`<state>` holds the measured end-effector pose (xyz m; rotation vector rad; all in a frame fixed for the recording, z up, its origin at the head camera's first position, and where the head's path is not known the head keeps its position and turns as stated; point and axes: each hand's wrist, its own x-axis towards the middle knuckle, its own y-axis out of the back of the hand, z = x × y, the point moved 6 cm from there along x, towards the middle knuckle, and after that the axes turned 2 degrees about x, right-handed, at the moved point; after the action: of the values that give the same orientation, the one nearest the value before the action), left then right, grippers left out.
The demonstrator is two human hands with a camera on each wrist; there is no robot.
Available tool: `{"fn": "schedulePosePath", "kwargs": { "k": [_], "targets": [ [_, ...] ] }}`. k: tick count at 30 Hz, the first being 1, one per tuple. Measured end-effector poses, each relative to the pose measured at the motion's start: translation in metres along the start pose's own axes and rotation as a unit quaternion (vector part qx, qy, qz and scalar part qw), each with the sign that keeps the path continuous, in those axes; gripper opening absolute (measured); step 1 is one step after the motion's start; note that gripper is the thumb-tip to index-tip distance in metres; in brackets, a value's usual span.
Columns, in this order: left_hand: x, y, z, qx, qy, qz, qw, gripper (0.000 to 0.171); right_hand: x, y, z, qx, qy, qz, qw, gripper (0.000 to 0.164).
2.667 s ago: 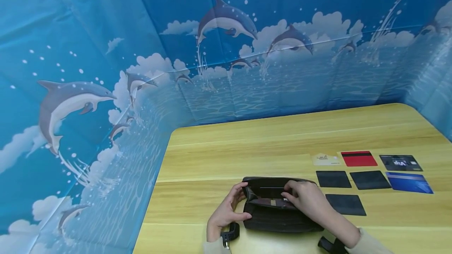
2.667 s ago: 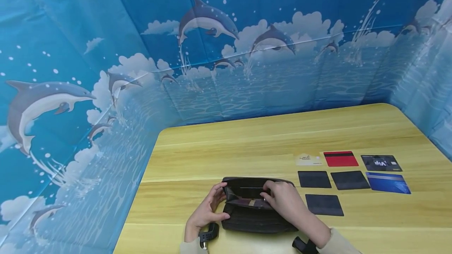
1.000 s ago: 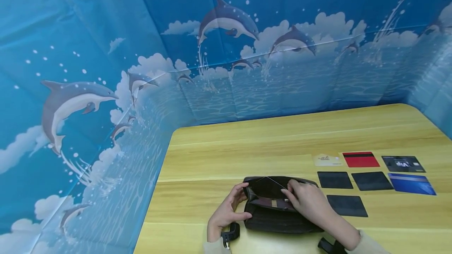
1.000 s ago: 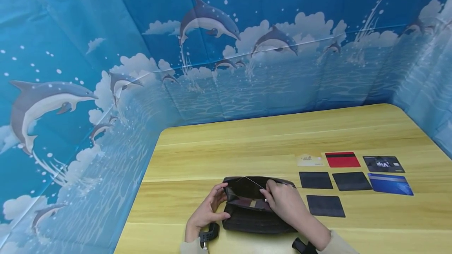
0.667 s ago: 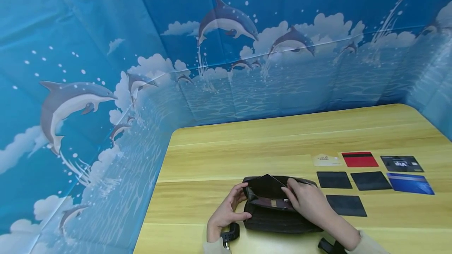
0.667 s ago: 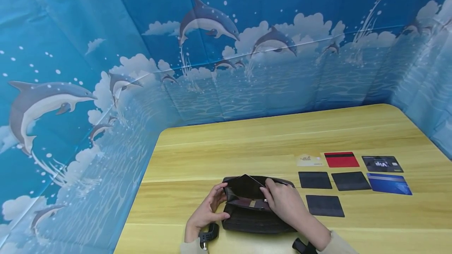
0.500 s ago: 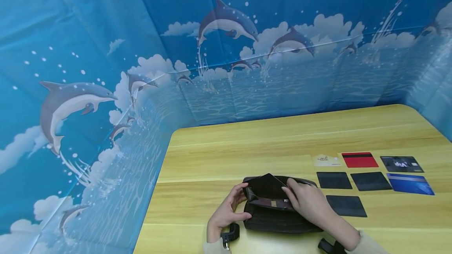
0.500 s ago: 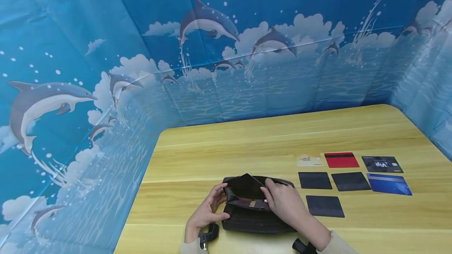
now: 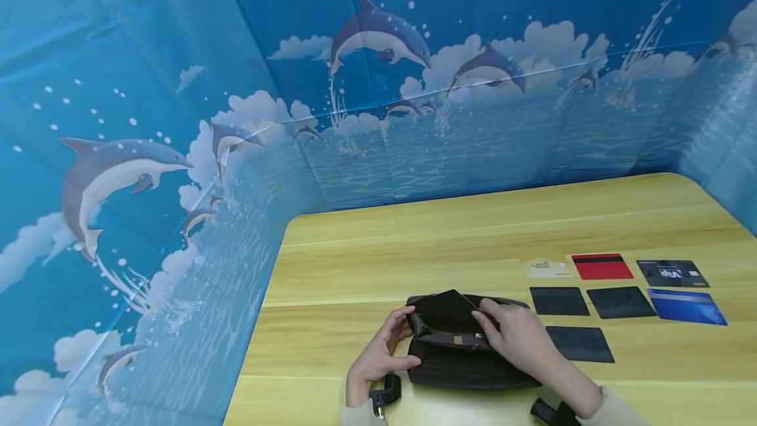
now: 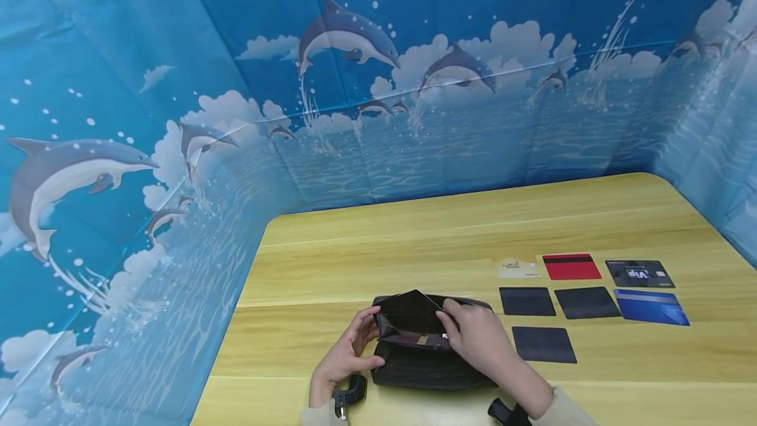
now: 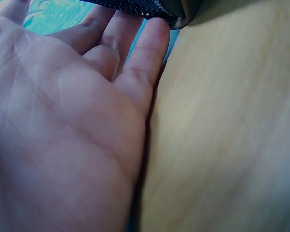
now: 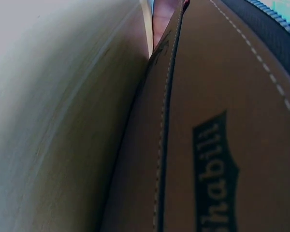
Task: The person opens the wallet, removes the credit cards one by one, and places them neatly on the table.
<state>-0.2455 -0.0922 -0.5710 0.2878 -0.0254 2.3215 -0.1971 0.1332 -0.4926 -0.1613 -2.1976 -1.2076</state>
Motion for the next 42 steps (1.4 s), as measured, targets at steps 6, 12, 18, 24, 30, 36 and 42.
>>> {"fn": "schedulePosePath", "kwargs": {
  "k": [6,12,18,24,30,36,42],
  "targets": [
    [0.0,0.0,-0.001,-0.001,0.001,0.001,1.0,0.08,0.0,0.003,0.004,0.039,-0.027,0.02,0.999,0.028],
    [0.0,0.0,-0.001,-0.008,0.012,0.001,0.9999,0.08,-0.002,0.007,0.005,0.07,-0.031,0.061,0.995,0.026],
    [0.001,-0.001,0.0,-0.004,0.015,-0.001,0.9999,0.081,-0.004,0.01,0.007,0.104,-0.03,0.093,0.99,0.024],
    [0.001,-0.004,0.015,-0.008,0.018,-0.009,0.9998,0.08,-0.007,0.011,0.009,0.171,-0.02,0.106,0.979,0.025],
    [0.001,-0.008,0.028,-0.007,0.005,-0.012,0.9999,0.077,-0.008,0.013,0.01,0.206,-0.027,0.105,0.973,0.024],
    [0.001,-0.008,0.027,-0.004,0.007,-0.014,0.9999,0.078,-0.012,0.015,0.014,0.214,-0.05,0.107,0.97,0.018],
    [0.001,-0.007,0.026,-0.007,0.022,-0.009,0.9997,0.078,-0.011,0.017,0.019,0.254,-0.08,0.091,0.96,0.01]
  ]
}}
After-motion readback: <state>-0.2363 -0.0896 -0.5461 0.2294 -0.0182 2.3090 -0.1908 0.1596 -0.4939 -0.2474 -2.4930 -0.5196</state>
